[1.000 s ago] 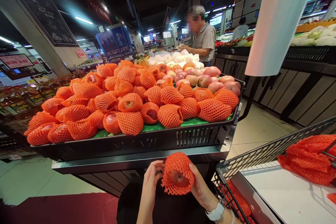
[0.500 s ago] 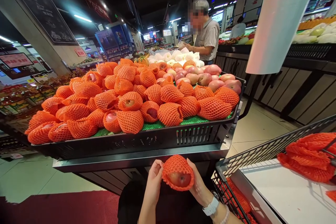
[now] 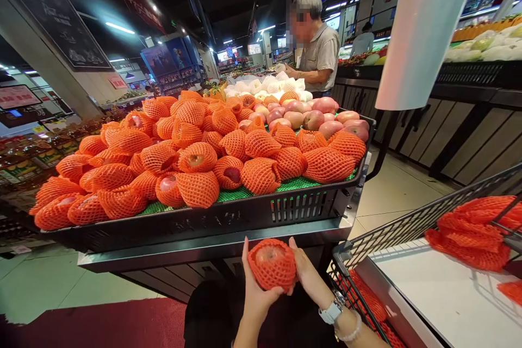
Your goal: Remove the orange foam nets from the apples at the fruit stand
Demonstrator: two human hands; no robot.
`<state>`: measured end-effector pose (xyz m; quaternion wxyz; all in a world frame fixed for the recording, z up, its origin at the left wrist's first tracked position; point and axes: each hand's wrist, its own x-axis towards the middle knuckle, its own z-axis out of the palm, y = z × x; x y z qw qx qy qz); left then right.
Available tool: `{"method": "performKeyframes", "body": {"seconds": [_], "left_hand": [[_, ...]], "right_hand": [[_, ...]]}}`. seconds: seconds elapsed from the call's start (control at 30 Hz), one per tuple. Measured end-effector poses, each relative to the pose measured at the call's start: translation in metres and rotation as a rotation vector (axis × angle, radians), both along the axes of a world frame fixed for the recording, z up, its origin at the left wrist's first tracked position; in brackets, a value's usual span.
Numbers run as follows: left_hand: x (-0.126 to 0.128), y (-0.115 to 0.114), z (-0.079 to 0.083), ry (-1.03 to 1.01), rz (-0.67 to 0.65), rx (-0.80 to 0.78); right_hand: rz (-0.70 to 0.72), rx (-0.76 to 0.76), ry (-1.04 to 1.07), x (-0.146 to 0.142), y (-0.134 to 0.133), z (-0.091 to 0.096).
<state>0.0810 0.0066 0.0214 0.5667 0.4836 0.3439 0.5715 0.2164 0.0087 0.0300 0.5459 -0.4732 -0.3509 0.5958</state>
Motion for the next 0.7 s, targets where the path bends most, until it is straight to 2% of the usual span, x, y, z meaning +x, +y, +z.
{"method": "performKeyframes", "body": {"seconds": [0.07, 0.13, 0.2, 0.27, 0.33, 0.4, 0.47, 0.7], "left_hand": [[0.01, 0.001, -0.002, -0.158, 0.118, -0.099], [0.012, 0.002, -0.001, -0.311, 0.164, -0.262], [0.009, 0.002, 0.001, -0.449, 0.108, -0.44], [0.003, 0.001, 0.003, -0.541, 0.006, -0.523], [-0.004, -0.001, 0.005, -0.581, -0.138, -0.554], [-0.01, -0.004, 0.007, -0.57, -0.26, -0.564], [-0.013, -0.005, 0.008, -0.52, -0.303, -0.529], [-0.013, -0.007, 0.015, -0.297, -0.27, -0.288]], "right_hand": [[0.022, -0.003, -0.119, 0.002, 0.002, 0.005], [0.005, 0.052, -0.277, 0.007, 0.002, 0.012], [-0.102, 0.194, -0.496, 0.012, 0.0, 0.019], [-0.199, 0.443, -0.698, 0.017, -0.003, 0.022], [-0.129, 0.693, -0.801, 0.018, -0.006, 0.022], [0.032, 0.835, -0.828, 0.017, -0.008, 0.02], [0.102, 0.855, -0.836, 0.015, -0.01, 0.018], [-0.07, 0.91, -0.814, 0.009, -0.014, 0.022]]}}
